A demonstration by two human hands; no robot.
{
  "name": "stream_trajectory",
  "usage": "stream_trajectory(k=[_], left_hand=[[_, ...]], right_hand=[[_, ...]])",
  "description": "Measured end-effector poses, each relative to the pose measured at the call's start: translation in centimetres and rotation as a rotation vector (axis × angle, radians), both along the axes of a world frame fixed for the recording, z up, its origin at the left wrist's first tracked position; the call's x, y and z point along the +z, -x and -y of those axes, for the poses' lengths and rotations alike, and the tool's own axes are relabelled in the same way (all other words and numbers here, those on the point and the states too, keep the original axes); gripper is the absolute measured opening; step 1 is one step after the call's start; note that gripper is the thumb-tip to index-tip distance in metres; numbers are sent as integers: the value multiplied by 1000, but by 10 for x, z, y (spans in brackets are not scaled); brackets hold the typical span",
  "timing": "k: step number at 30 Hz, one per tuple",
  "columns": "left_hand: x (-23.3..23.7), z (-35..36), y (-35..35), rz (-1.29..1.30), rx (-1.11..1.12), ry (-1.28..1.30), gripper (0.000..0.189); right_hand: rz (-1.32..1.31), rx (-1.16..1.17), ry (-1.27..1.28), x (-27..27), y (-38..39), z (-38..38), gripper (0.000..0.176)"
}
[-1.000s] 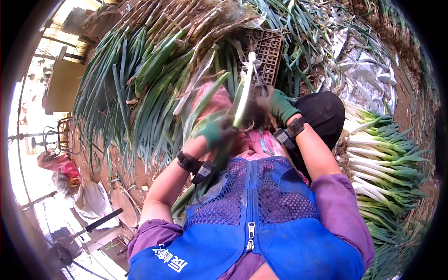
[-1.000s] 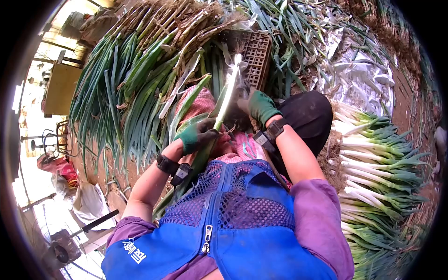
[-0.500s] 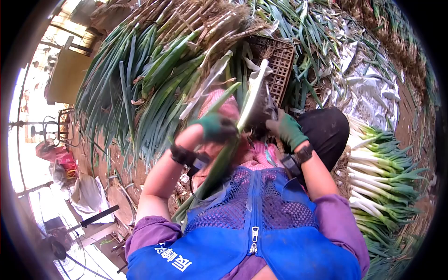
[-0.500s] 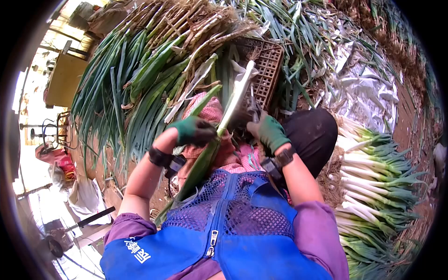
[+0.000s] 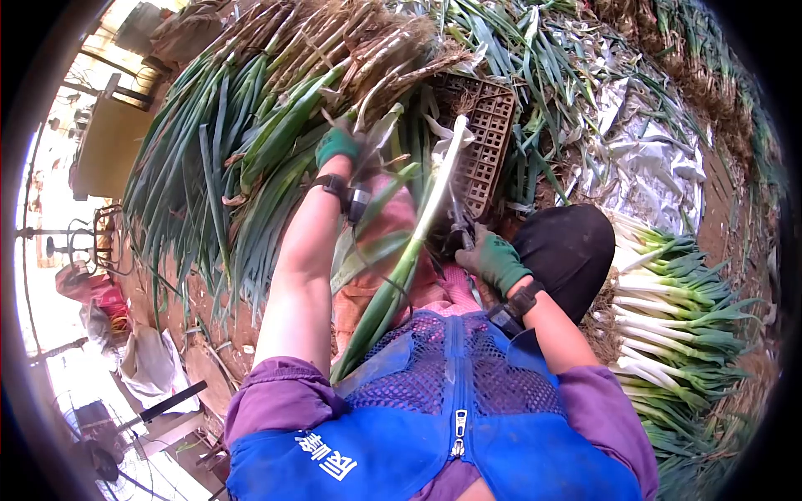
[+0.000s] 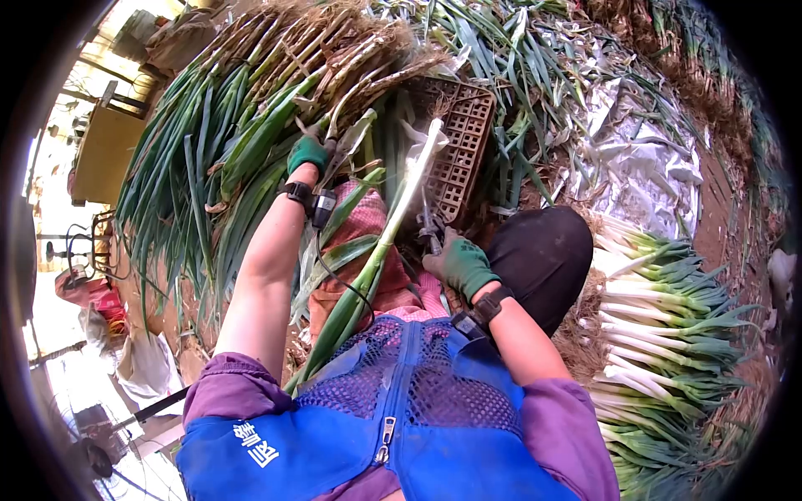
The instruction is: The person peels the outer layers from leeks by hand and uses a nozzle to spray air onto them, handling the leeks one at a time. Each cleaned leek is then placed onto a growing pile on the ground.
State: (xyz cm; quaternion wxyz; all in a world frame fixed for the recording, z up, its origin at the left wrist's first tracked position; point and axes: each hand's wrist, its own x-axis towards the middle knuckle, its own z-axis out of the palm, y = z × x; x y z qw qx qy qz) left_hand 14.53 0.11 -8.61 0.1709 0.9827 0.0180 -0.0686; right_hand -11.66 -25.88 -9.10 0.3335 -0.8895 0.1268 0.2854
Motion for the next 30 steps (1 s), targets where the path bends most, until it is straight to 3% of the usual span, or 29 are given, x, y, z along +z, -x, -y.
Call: stream_trajectory(k=[5, 7, 9, 10, 11, 12, 16, 17, 18, 19, 20, 21, 23, 24, 26, 28, 30], left_hand=[[43, 1, 32, -232, -217, 138, 39], [72, -2, 65, -570, -143, 481, 29], [119, -5, 104, -856, -158, 603, 34], [124, -13, 117, -958, -292, 662, 32], [163, 3, 136, -984, -275, 518, 31], [149, -15, 138, -999, -541, 684, 31], [193, 21, 126, -1073, -428, 835, 33], [190, 32, 100, -625, -1081, 722, 23], [187, 43, 73, 98, -1444, 593, 12], [198, 54, 45, 19, -1300, 661, 9], [211, 75, 18, 408, -1410, 555, 12], [209, 86, -2, 341, -1202, 691, 26], [200, 97, -56, -38, -742, 1061, 47], [198, 104, -65, -325, -407, 1323, 50], [170, 90, -80, -231, -533, 954, 59], [150, 84, -58, -179, -187, 84, 69], [83, 26, -75, -153, -205, -89, 80]], right_hand=[[19, 1, 47, 2, -2, -3, 91], [13, 6, 45, 0, -2, -3, 91], [-8, 21, 32, -1, -4, -3, 92], [-16, 36, 29, 0, -6, -4, 92], [-22, 51, 28, 0, -8, -4, 92], [-28, 66, 27, 1, -9, -5, 92], [-19, 112, -13, -3, -11, -8, 91], [-23, 116, -14, -2, -12, -9, 90], [-29, 121, -14, -1, -12, -10, 90], [-14, 117, -21, -2, -12, -10, 89], [0, 114, -27, -3, -12, -9, 88], [13, 112, -33, -4, -11, -9, 87], [16, 117, -29, -4, -13, -9, 86], [6, 125, -18, -3, -14, -9, 85], [-14, 136, 3, -1, -14, -9, 85], [-30, 139, 22, 0, -14, -10, 85], [-37, 135, 32, 2, -15, -10, 86]])
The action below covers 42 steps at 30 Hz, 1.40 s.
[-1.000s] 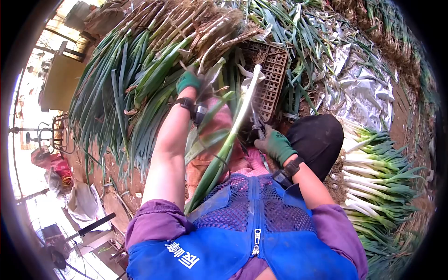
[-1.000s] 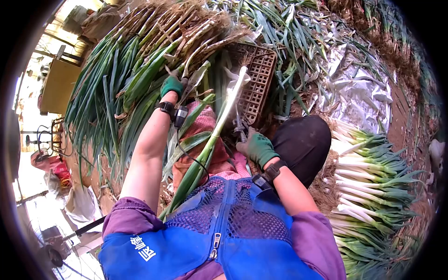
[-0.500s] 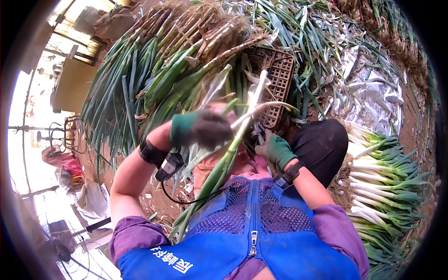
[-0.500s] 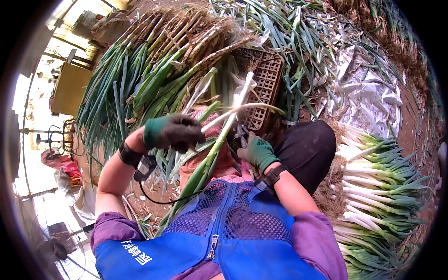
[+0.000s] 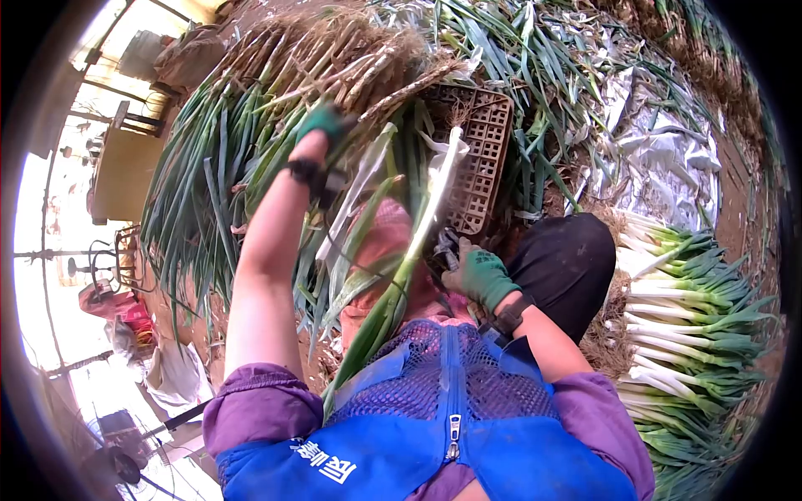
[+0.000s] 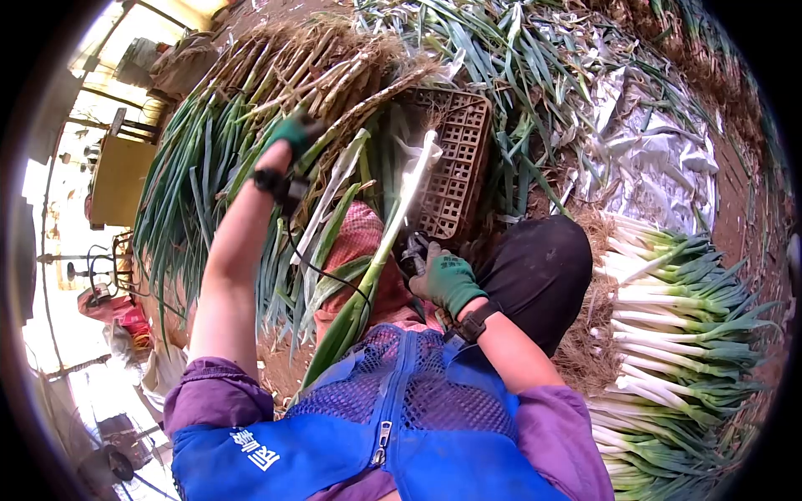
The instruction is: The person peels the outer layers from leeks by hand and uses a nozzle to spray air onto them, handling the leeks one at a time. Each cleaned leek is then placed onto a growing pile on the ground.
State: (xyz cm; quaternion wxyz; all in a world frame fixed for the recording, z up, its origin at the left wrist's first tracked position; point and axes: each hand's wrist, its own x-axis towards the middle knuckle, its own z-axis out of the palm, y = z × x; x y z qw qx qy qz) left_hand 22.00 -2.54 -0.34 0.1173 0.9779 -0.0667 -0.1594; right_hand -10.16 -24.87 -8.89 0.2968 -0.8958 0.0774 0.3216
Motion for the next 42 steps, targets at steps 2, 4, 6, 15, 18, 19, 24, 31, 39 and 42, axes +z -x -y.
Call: stream_trajectory(k=[2, 4, 6, 15, 18, 19, 24, 31, 39, 42], left_hand=[[-67, -58, 10, 152, 159, -5, 72], [-59, -57, 61, 227, 388, -104, 70], [-63, -59, 87, 136, 406, -27, 66], [-40, -62, 26, -142, -91, 3, 36], [56, -27, -34, 528, -614, -431, 25], [100, -22, -44, 596, -738, 112, 29], [117, 2, -113, -261, -442, 1427, 51], [-80, -79, 16, 0, 31, -290, 62], [-22, -64, 72, -58, -128, -324, 46], [1, -65, 72, -281, -81, 92, 55]], right_hand=[[-2, 1, 7, -2, 0, -1, 88], [9, 23, 18, -5, 0, -3, 90], [9, 37, 15, -5, -1, -4, 93], [-1, 47, 11, -7, -1, -5, 99], [4, 66, 20, -11, -2, -8, 98], [4, 74, 29, -12, -2, -7, 98], [10, 64, 13, -7, -6, -6, 97], [22, 43, -20, -12, -1, -4, 100], [-36, 39, -107, -10, 2, 3, 108], [29, -72, -141, -17, 8, 12, 103]])
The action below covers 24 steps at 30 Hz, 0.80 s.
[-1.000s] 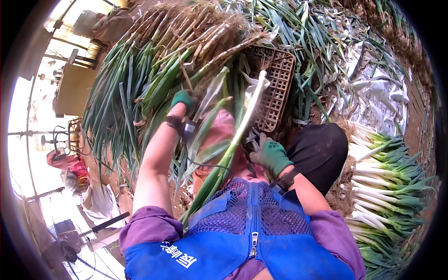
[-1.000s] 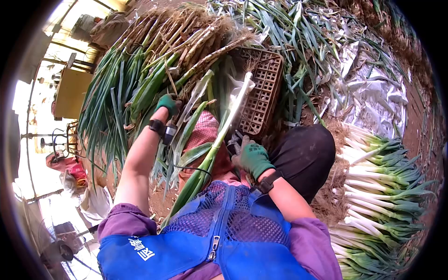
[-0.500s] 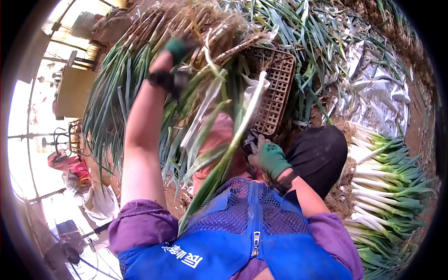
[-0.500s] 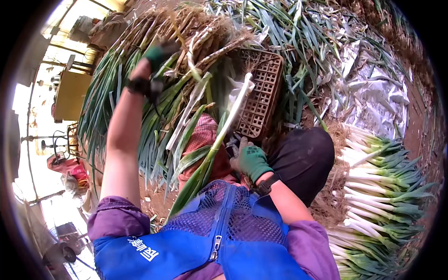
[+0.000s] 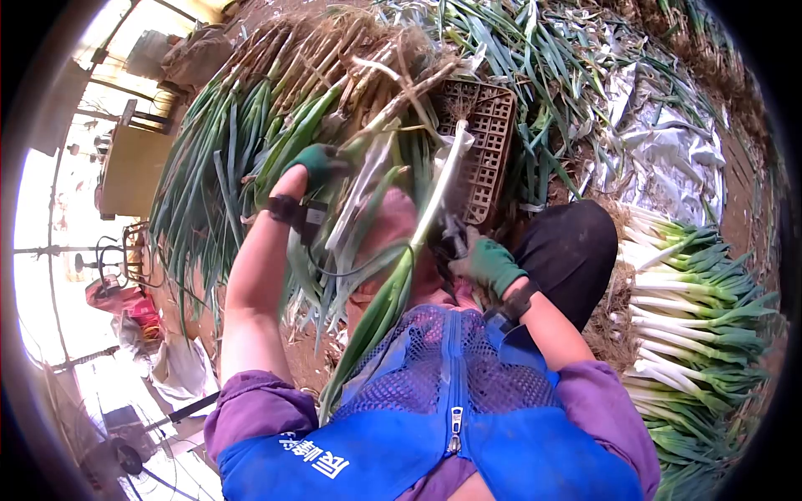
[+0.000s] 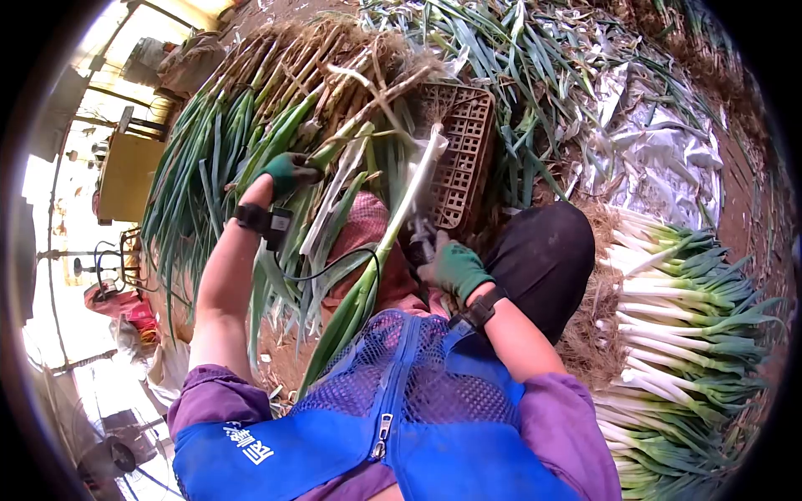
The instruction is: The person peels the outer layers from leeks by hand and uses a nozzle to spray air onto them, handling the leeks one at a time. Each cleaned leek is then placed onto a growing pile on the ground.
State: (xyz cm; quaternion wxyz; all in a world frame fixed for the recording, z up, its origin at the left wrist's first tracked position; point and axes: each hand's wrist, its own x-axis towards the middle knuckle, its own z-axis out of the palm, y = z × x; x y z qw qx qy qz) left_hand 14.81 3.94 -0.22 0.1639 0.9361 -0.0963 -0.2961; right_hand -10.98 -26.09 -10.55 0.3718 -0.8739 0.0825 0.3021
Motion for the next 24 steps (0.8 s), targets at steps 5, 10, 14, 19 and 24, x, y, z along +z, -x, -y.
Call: stream_trajectory(k=[5, 10, 14, 19, 24], left_hand=[[62, 61, 50, -279, 114, 372, 40], [-6, 87, 77, -316, -9, 318, 51], [-45, 89, 93, -182, -35, 316, 48], [-53, 82, 100, -162, 74, 319, 49], [-60, 85, 103, -129, 90, 298, 54]], right_hand=[[280, -457, -253, 8, 0, 25, 74], [315, -336, -559, 57, 32, 17, 71], [308, -131, -382, 96, 68, 5, 68], [202, -102, -349, 101, 80, 7, 63], [273, -44, -325, 94, 81, 10, 82]])
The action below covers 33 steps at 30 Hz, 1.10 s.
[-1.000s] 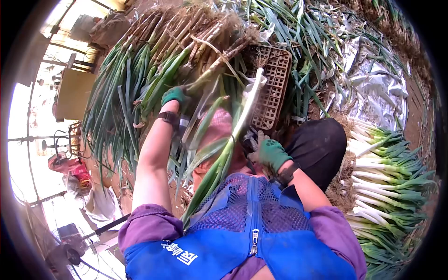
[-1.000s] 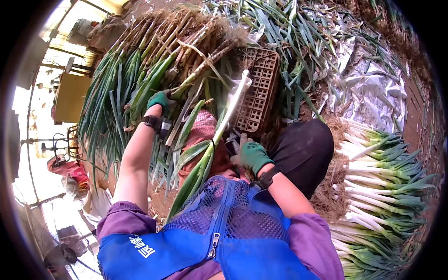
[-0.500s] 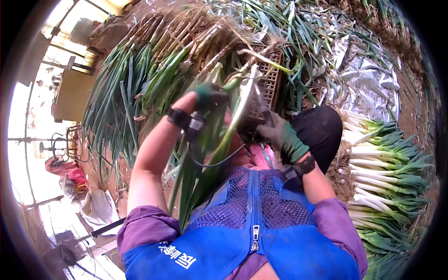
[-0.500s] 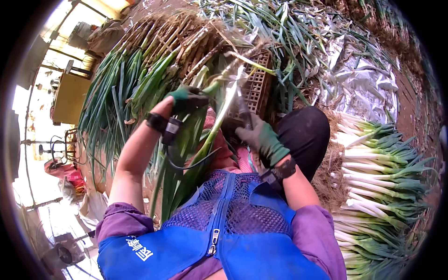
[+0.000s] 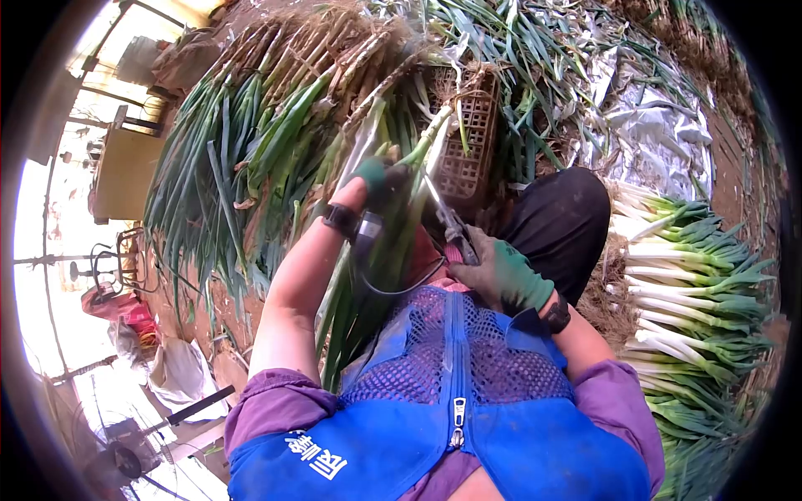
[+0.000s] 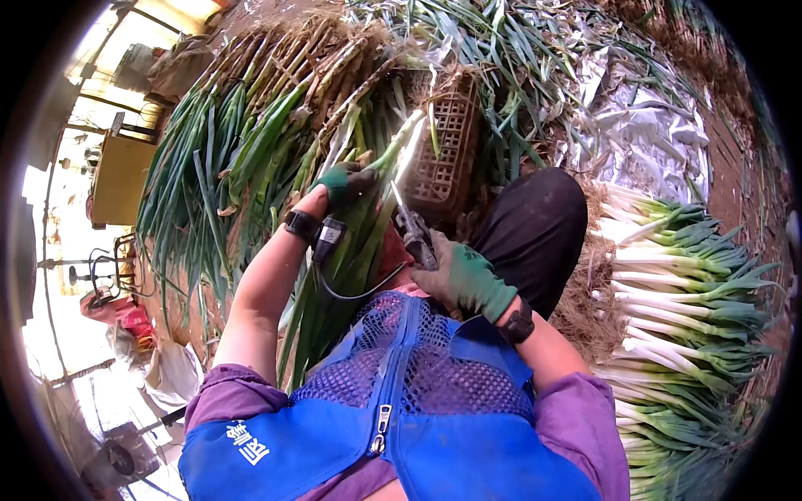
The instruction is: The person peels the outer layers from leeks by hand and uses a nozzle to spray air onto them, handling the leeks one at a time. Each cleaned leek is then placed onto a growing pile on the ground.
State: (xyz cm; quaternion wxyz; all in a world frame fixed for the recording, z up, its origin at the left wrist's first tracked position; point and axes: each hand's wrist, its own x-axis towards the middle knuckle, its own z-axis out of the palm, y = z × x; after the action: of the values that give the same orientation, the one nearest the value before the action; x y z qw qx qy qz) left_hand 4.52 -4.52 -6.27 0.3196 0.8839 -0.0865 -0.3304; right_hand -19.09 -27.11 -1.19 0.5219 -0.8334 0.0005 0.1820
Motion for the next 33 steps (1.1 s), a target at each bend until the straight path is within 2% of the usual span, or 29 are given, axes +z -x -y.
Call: stream_trajectory(k=[3, 6, 10, 13, 17, 22, 25, 28, 29, 32, 33], left_hand=[[-1, 3, -1, 96, -53, -56, 56], [-11, 0, -6, 167, -70, -130, 55], [1, 8, 3, 201, -62, -188, 53], [-14, 1, 0, 190, 51, -116, 52], [-34, -1, -6, 175, 85, -106, 50], [-56, -2, -9, 152, 116, -163, 50], [-38, 1, -3, 167, 28, -214, 48], [-27, -2, -2, 133, -11, -217, 47], [-25, -1, -3, 142, 12, -230, 46], [-14, -4, 3, 128, 141, -93, 43], [-15, -5, 0, 187, 118, -166, 46]], right_hand=[[41, -34, 35, -16, -5, -4, 82], [-2, -14, 48, -6, -5, -7, 82], [-6, 0, 36, -1, -2, -8, 82], [-42, 31, 35, 16, -1, -9, 68], [29, -27, 93, 6, -2, -11, 67], [4, -140, 70, -41, -55, 0, 68], [-224, -331, 70, -50, -104, 11, 62], [-134, -322, 65, -51, -105, 15, 61], [-102, -282, -64, -32, -89, 10, 61], [67, -102, -20, -40, -42, -6, 63], [30, -78, 39, -38, -32, -10, 64]])
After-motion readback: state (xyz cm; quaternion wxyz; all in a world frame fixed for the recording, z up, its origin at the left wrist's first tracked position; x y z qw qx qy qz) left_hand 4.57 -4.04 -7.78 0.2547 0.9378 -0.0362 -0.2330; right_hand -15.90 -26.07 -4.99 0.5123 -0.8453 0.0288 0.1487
